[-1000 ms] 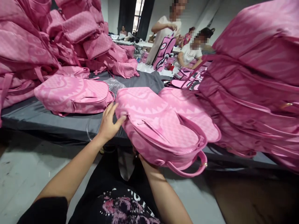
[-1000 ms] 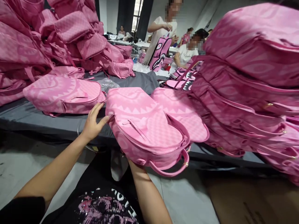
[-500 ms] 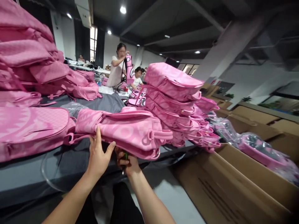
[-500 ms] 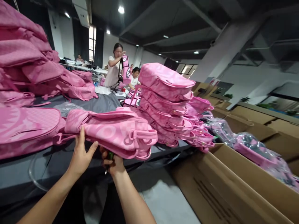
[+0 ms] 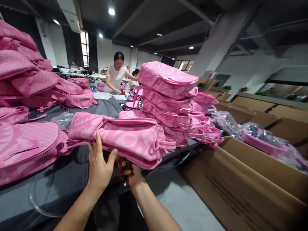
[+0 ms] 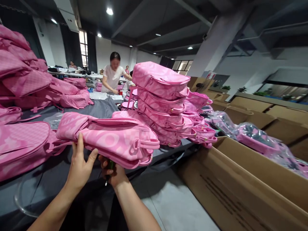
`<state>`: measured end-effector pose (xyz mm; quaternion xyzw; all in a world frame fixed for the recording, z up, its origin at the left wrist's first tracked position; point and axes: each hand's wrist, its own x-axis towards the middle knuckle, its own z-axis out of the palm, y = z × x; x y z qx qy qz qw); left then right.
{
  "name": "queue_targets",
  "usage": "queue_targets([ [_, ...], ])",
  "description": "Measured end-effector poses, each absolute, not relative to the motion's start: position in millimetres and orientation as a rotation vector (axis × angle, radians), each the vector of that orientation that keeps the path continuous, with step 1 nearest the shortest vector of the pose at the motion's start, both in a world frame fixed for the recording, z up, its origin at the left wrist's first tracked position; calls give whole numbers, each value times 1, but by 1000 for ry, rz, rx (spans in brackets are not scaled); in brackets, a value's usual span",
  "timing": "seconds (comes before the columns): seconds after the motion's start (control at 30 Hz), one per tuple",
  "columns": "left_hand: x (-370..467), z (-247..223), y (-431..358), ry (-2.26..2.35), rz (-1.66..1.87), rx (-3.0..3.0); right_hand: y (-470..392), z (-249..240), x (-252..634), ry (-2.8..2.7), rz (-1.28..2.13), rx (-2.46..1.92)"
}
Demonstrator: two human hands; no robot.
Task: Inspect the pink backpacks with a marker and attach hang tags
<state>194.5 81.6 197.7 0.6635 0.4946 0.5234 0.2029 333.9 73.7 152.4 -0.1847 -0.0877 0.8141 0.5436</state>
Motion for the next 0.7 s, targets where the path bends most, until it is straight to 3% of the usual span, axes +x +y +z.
queue_targets([
  [0.7,205,195,80,1426,1435,1848,74,142,335,-215,1955,-438],
])
